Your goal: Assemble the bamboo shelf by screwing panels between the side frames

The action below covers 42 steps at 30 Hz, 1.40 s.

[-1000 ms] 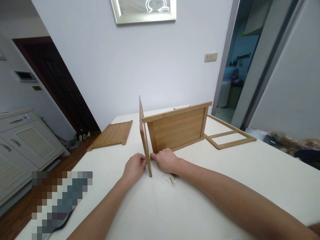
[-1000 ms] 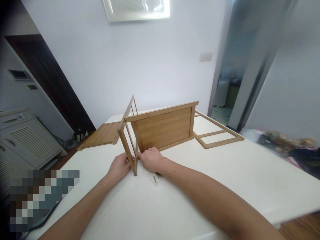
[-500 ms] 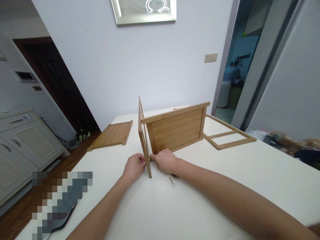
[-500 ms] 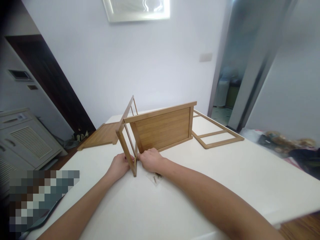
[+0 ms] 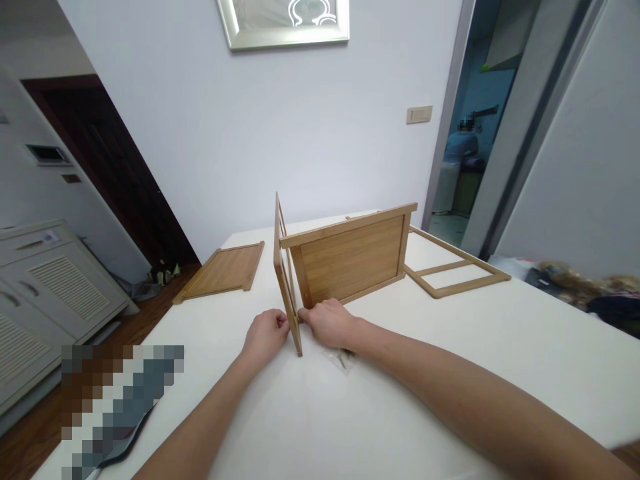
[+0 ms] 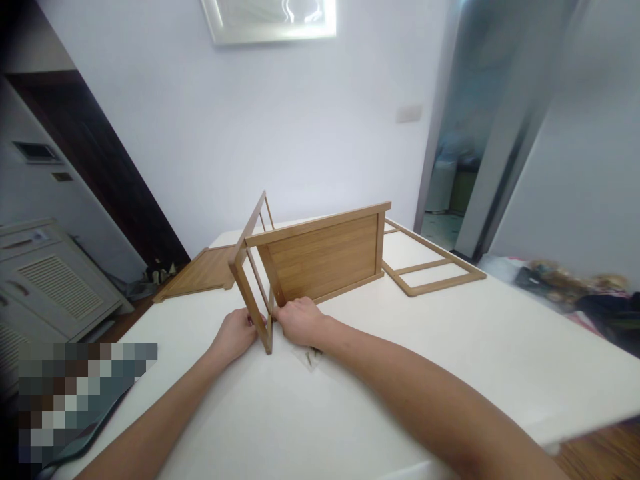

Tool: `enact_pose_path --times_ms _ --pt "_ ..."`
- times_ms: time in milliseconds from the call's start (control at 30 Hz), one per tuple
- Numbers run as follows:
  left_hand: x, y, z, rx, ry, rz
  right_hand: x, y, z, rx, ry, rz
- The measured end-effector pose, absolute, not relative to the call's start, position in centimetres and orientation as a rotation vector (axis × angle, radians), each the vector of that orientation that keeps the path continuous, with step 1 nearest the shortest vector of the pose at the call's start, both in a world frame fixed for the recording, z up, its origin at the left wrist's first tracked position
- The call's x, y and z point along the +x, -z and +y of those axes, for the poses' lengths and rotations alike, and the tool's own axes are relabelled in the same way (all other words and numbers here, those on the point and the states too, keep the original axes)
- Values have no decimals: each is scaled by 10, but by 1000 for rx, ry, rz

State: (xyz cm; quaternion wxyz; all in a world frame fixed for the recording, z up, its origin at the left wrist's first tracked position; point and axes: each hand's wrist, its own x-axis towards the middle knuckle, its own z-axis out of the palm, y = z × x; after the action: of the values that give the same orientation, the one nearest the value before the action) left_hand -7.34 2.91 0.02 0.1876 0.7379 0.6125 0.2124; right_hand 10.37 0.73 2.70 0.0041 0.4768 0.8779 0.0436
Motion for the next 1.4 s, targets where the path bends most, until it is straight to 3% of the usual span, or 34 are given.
enact_pose_path --times_ms 933,1400 --pt "-75 8 35 1958 -733 1619 105 -28 9 1483 -168 2768" --pt "-72 7 31 2167 -583 1786 104 -24 10 1522 -174 2778"
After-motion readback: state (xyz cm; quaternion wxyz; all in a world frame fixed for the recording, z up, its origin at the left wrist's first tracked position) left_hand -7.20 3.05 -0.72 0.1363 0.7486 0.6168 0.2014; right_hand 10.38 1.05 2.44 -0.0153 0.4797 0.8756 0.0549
